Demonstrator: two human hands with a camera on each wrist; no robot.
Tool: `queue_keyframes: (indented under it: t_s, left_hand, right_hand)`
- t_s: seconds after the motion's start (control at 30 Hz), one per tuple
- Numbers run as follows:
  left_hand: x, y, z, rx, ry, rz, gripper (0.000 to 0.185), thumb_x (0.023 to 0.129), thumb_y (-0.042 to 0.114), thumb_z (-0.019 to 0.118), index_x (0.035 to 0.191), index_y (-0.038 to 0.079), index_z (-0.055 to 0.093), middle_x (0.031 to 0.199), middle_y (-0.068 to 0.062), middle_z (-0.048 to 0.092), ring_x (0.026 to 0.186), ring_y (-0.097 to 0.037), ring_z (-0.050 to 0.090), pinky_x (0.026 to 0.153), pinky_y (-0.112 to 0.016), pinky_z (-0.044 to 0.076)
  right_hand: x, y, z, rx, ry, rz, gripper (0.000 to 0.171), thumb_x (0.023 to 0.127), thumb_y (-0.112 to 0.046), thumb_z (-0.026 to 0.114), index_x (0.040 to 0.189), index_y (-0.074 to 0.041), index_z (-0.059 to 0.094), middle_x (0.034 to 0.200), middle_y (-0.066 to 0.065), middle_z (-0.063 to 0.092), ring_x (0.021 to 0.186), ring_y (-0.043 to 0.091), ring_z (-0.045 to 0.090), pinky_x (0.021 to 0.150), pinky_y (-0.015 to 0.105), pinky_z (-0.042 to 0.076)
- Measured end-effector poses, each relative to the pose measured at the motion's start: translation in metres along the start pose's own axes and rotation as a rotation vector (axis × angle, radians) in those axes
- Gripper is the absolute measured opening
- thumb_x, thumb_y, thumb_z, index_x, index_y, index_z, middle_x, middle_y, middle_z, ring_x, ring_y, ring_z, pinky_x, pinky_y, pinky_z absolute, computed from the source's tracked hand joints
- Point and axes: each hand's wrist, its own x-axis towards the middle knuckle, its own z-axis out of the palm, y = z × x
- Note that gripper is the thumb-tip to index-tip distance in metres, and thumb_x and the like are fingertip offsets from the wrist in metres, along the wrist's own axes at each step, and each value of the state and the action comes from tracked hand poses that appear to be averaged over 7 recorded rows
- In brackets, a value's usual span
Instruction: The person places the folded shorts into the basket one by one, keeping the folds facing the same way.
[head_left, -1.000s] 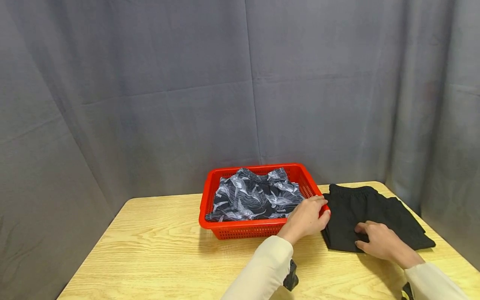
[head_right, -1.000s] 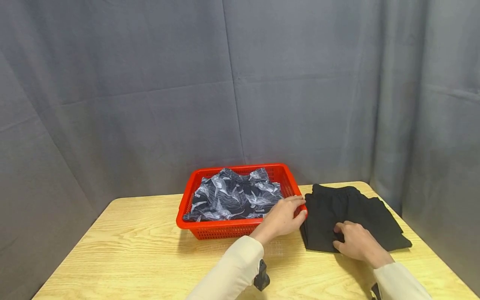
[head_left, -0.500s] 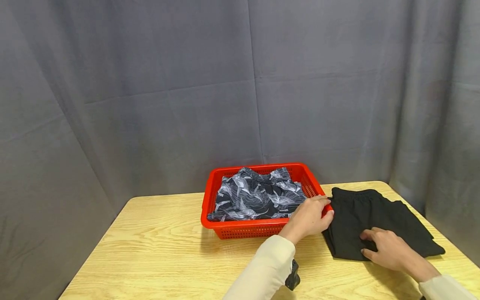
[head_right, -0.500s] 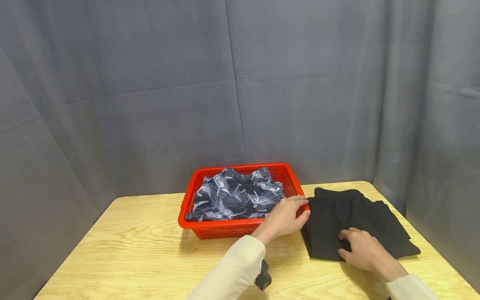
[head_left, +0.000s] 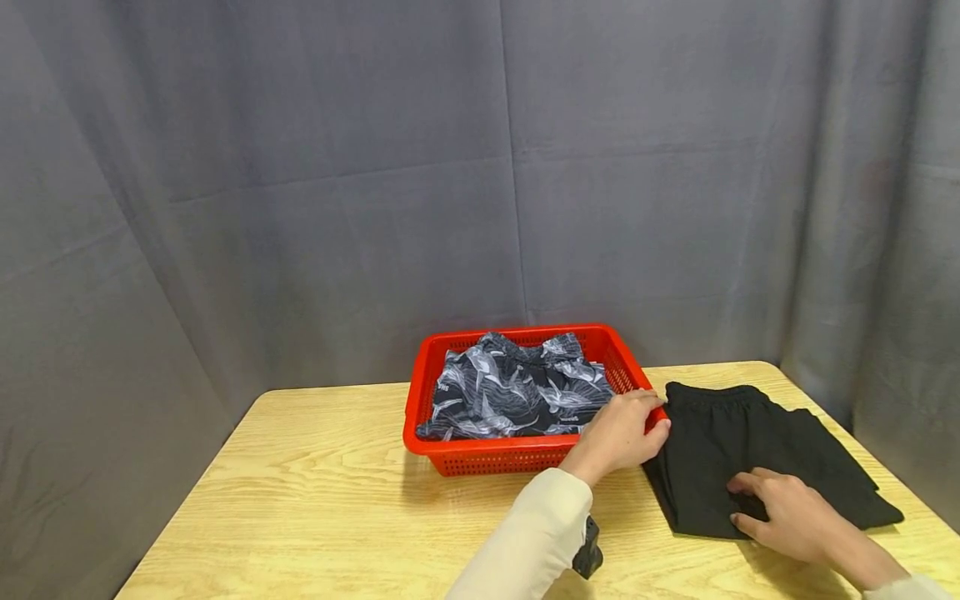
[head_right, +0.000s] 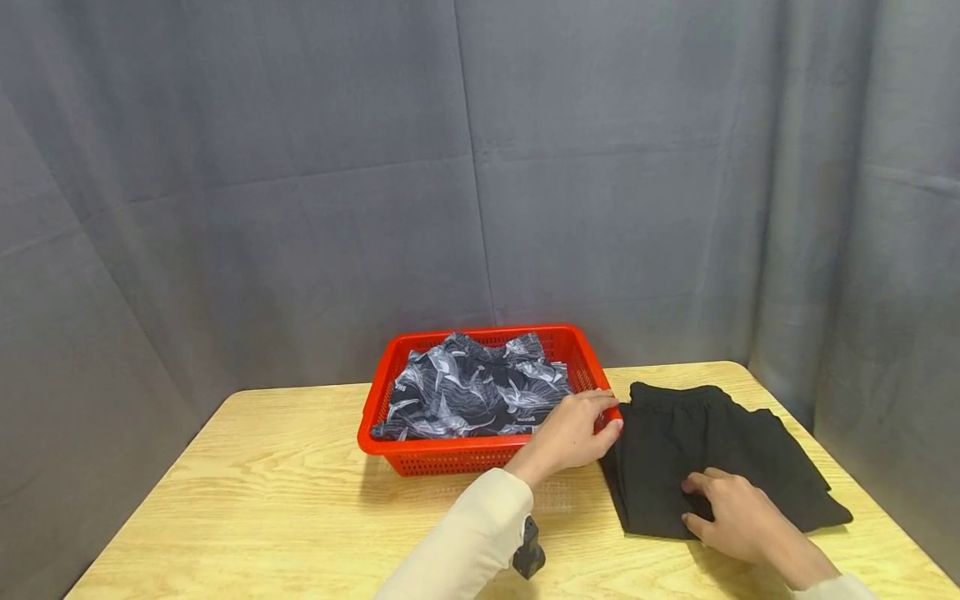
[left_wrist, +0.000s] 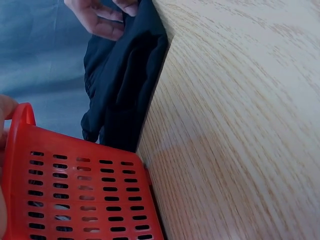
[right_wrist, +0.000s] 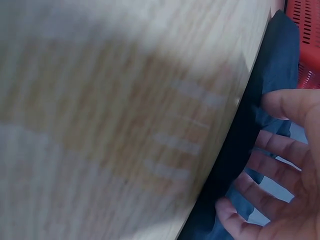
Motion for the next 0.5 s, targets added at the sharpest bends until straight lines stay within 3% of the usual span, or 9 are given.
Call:
queue_keyframes:
  t_s: [0.3,0.5]
  left_hand:
    - [0.001,0.0,0.0,0.014,0.007,0.009,0.033,0.095,0.025,0.054,0.12,0.007,0.068,0.124,0.0,0.064,0.112,-0.01,0.059,0.098,-0.015,0.036]
    - [0.001,0.0,0.001,0.004,0.013,0.005,0.032,0.095,0.025,0.055,0.119,0.008,0.068,0.123,0.001,0.064,0.111,-0.01,0.059,0.097,-0.015,0.037]
  right_hand:
    - [-0.013,-0.006,-0.005,0.022,-0.098,0.045,0.031,0.077,-0.027,0.078,0.098,-0.006,0.068,0.096,-0.002,0.063,0.087,0.027,0.064,0.075,0.048,0.052]
    - [-0.022,-0.013,-0.006,0.03,-0.144,0.077,0.033,0.077,-0.031,0.079,0.1,-0.01,0.068,0.094,-0.006,0.06,0.085,0.022,0.063,0.073,0.042,0.052]
